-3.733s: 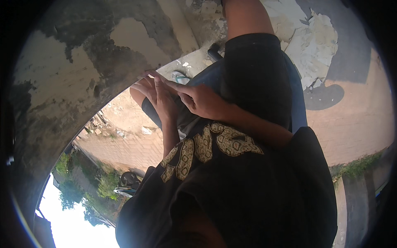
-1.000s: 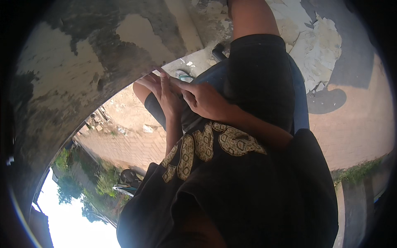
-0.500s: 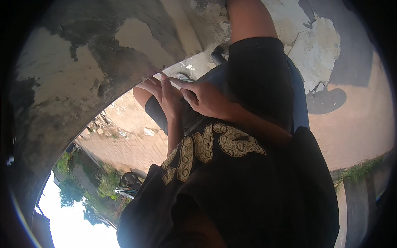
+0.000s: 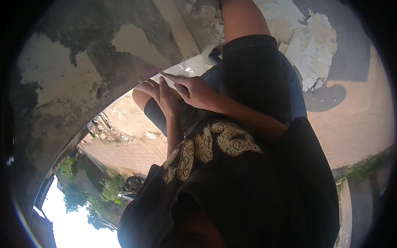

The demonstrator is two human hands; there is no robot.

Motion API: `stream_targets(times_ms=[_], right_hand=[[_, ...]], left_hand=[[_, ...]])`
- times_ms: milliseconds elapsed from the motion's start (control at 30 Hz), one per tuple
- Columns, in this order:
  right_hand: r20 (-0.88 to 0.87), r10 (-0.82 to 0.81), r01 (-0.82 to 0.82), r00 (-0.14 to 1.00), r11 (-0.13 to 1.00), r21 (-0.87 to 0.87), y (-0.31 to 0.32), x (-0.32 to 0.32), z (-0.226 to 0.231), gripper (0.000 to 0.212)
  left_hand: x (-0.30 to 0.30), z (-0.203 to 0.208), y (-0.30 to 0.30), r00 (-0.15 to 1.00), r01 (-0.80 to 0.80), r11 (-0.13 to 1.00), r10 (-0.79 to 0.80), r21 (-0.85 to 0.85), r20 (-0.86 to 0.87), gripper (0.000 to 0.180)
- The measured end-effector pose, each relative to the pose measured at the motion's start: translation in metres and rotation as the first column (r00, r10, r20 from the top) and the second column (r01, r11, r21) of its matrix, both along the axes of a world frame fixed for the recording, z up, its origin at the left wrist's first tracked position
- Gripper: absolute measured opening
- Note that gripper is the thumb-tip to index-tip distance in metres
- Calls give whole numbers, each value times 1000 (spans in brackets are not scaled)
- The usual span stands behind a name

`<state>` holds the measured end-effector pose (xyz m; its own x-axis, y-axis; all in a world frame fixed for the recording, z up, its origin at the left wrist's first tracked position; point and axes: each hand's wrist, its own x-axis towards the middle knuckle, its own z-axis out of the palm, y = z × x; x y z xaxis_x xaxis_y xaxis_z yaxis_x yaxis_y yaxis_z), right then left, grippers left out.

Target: The person cuts a strip of sandpaper with a scraper and sands a wall with the sandpaper.

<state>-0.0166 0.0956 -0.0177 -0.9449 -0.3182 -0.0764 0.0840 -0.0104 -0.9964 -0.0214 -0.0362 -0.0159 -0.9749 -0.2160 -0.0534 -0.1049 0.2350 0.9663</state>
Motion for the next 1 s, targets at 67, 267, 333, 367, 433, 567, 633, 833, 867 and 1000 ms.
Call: stream_targets(times_ms=[67,267,333,367,433,567,633,833,867,1000], right_hand=[[-6,-12,12,1000,999,-48,2,5,3,49],[80,49,-52,996,998,39,5,6,8,46],[-8,-37,37,999,999,-2,4,0,9,45],[25,11,-12,1000,999,36,3,-2,9,45],[149,101,-106,984,994,23,3,-1,10,46],[123,93,-91,988,996,-20,4,-1,11,46],[58,36,-35,998,999,-17,5,-3,11,44],[97,88,-85,991,996,-37,11,-9,15,39],[95,83,-79,992,996,-48,12,-10,15,39],[96,109,-109,989,994,-4,14,-10,18,39]], left_hand=[[1,1,-3,998,-49,991,43,121,52,85],[-4,-2,0,999,-11,999,9,32,35,83],[-6,0,4,1000,1,996,0,-90,10,82],[-6,1,7,998,-53,998,52,17,29,83],[-4,6,7,990,-128,986,120,109,77,84],[-5,7,8,998,-67,990,68,125,-5,72],[-5,3,9,996,-83,996,84,21,-32,62],[-4,6,9,990,-136,986,138,98,-13,61],[-5,7,10,989,-149,984,150,99,-1,61],[-6,13,12,980,-154,987,148,34,131,59]])
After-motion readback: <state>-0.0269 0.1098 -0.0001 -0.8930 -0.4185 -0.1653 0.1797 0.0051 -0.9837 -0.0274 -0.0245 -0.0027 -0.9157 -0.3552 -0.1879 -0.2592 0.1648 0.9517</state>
